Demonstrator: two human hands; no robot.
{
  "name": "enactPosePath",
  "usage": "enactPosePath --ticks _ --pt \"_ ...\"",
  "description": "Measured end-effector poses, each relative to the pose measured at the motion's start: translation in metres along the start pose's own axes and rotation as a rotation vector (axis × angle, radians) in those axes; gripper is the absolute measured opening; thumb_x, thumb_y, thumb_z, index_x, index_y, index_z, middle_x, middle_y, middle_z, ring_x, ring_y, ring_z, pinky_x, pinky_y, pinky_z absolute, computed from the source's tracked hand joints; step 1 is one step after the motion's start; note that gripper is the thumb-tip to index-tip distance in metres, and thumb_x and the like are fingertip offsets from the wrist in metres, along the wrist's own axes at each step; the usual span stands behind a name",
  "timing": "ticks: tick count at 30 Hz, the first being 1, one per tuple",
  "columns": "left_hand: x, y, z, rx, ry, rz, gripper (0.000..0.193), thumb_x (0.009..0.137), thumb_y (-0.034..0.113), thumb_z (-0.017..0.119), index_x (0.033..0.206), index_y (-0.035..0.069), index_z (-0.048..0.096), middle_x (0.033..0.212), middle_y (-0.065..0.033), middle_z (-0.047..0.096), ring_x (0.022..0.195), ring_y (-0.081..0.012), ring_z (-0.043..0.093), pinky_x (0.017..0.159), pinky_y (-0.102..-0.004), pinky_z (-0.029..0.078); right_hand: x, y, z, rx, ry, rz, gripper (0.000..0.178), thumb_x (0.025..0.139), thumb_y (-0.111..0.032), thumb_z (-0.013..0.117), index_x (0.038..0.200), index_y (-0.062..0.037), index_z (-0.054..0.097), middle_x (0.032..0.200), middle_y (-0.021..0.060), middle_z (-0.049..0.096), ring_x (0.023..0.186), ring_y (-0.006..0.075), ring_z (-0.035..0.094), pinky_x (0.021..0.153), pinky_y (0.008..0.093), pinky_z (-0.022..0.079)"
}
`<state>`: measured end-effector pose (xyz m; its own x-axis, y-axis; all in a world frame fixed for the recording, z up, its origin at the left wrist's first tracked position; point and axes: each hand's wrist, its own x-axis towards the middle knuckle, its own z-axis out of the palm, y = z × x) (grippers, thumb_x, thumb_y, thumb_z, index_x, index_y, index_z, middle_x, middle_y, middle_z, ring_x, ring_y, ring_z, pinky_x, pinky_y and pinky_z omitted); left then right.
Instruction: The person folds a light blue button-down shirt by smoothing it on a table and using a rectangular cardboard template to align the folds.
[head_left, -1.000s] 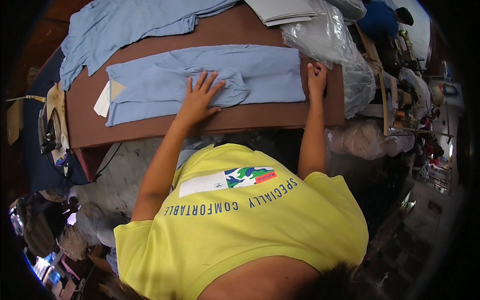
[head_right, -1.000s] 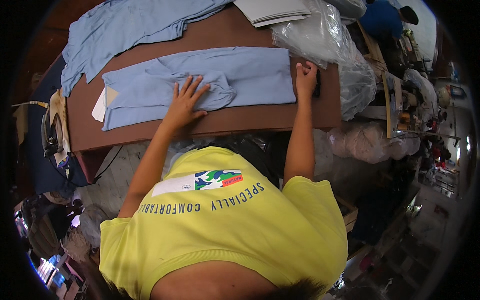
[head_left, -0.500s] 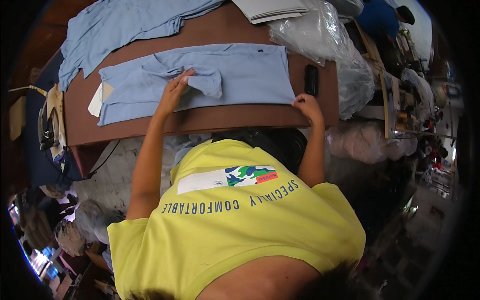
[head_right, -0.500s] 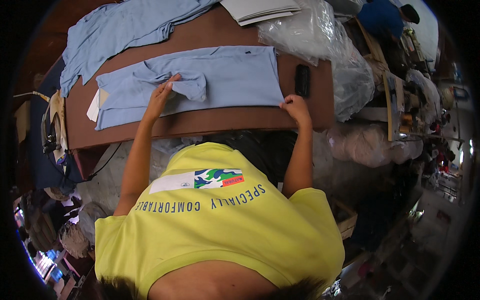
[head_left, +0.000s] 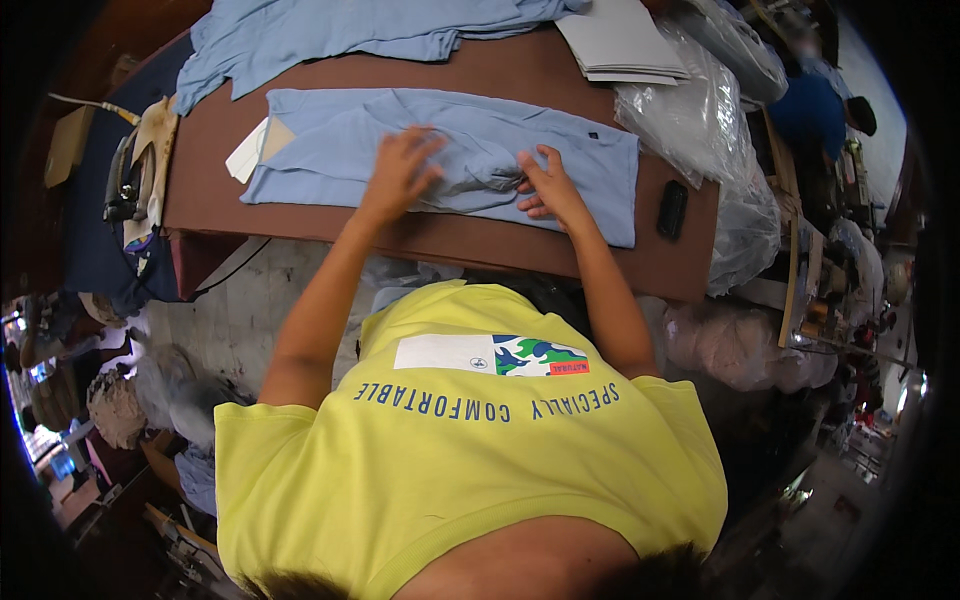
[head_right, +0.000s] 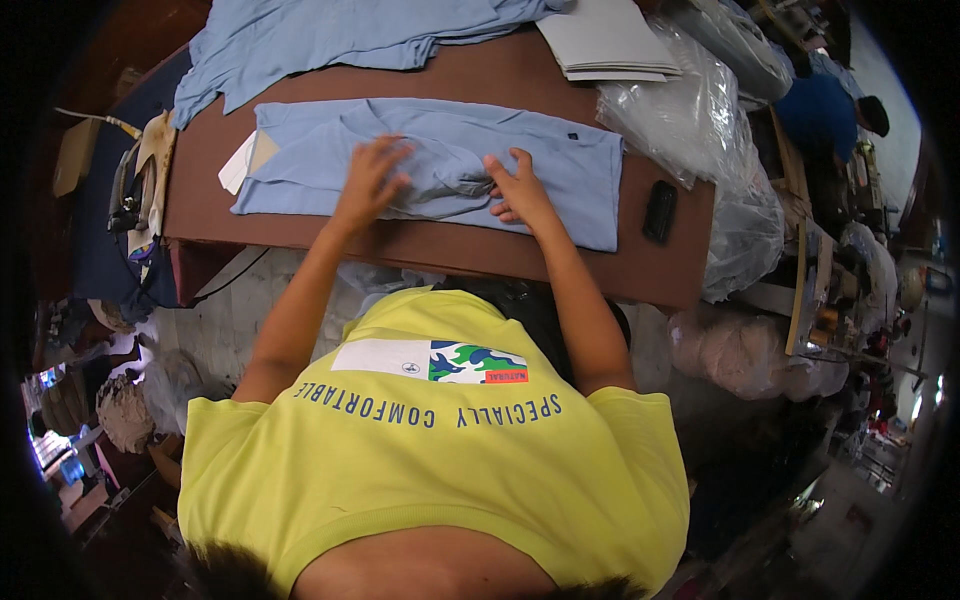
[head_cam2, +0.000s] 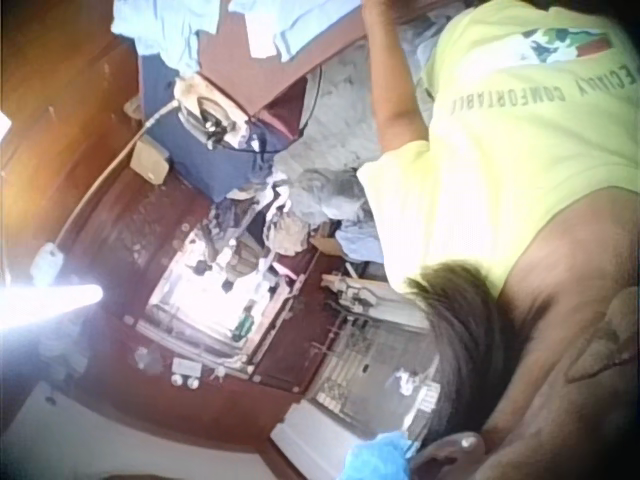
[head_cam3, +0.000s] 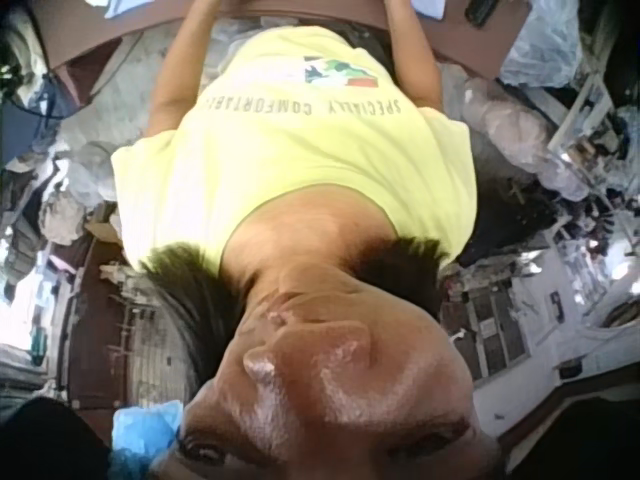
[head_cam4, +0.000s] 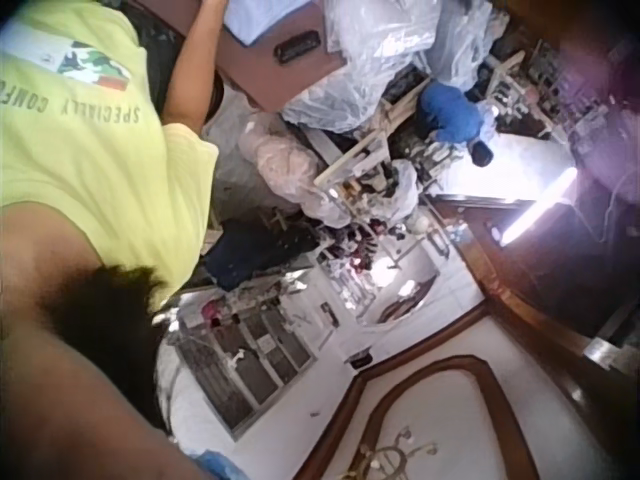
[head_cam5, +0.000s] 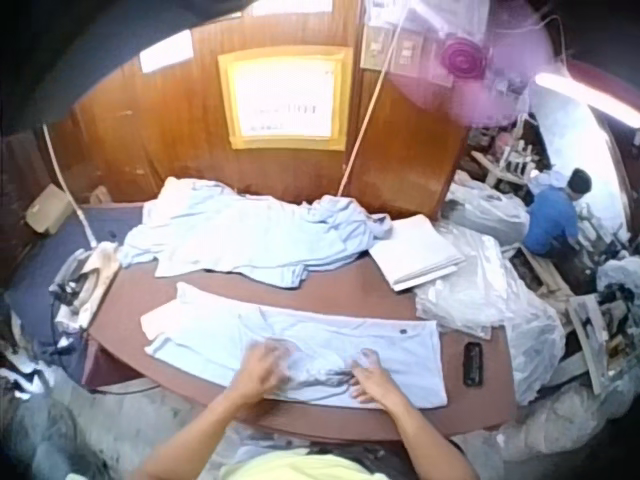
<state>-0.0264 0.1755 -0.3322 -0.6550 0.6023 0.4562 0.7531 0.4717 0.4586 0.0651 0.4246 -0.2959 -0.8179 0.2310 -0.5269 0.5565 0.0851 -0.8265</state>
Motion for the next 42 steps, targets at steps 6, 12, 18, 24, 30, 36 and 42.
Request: enactPosePath --ticks 6,12,18,24,30,36,42 --pt "0.01 -0.084 -0.02 0.439 0.274 -0.494 0.029 0.084 0.034 0.054 0.106 0.015 0.057 0.109 -0.0069 0.052 0.101 -0.0277 0.046 0.093 -0.0605 0.022 0.037 0.03 0.019 -0.551 0.185 -0.469 0.038 0.074 -0.025 0.065 0.104 -0.008 0.05 0.079 0.0096 0.055 0.062 0.026 0.056 0.057 0.0326 0.046" --pt "0.034 -0.107 -0.027 0.338 0.283 -0.507 0.026 0.085 0.037 0.051 0.096 0.013 0.056 0.103 -0.0005 0.052 0.099 -0.0255 0.048 0.092 -0.0633 0.02 0.014 0.005 0.016 -0.559 0.485 -0.659 0.025 0.079 -0.024 0.061 0.096 -0.0087 0.051 0.084 0.0107 0.057 0.08 0.0325 0.054 0.07 0.0393 0.043" --pt "0.027 -0.115 -0.011 0.423 0.199 -0.456 0.026 0.086 0.034 0.05 0.104 0.016 0.054 0.11 -0.0019 0.051 0.106 -0.0253 0.046 0.092 -0.0646 0.021 0.008 0.014 0.012 -0.723 0.534 -0.32 0.034 0.083 -0.031 0.057 0.108 -0.0087 0.049 0.113 0.013 0.051 0.106 0.0331 0.046 0.085 0.0439 0.038" --pt "0.027 -0.066 -0.009 0.403 0.139 -0.191 0.042 0.087 0.04 0.047 0.125 0.023 0.045 0.136 -0.0019 0.036 0.127 -0.0257 0.029 0.096 -0.0654 0.015 0.02 0.047 -0.004 -1.078 0.793 -0.669 0.05 0.085 -0.038 0.052 0.128 -0.0129 0.041 0.133 0.0119 0.037 0.123 0.0334 0.033 0.093 0.0515 0.031" --pt "0.022 -0.062 0.004 0.468 -0.133 -0.255 0.047 0.088 0.044 0.043 0.131 0.026 0.039 0.143 -0.0013 0.025 0.133 -0.0264 0.02 0.096 -0.0668 0.011 0.023 0.075 -0.03 -1.118 0.767 -0.507 0.057 0.083 -0.04 0.055 0.129 -0.0113 0.039 0.132 0.0149 0.037 0.121 0.0365 0.034 0.095 0.0524 0.03" --pt "0.043 0.029 0.03 0.325 -0.082 -0.046 0.053 0.086 0.045 0.045 0.135 0.028 0.034 0.146 -0.001 0.017 0.135 -0.0255 0.014 0.099 -0.0651 0.009 -0.004 0.072 -0.082 -0.814 0.912 0.043 0.084 0.066 -0.046 0.071 0.127 -0.0009 0.035 0.124 0.022 0.041 0.112 0.0376 0.042 0.087 0.0454 0.041" --pt "0.032 0.053 0.081 0.249 -0.219 0.137 0.056 0.083 0.047 0.048 0.133 0.024 0.037 0.142 -0.0044 0.028 0.133 -0.0252 0.02 0.101 -0.0611 0.009 0.021 0.08 -0.123 -0.572 0.678 0.025 0.068 0.062 -0.025 0.074 0.116 0.0024 0.044 0.101 0.0212 0.057 0.096 0.0332 0.056 0.085 0.0359 0.044"
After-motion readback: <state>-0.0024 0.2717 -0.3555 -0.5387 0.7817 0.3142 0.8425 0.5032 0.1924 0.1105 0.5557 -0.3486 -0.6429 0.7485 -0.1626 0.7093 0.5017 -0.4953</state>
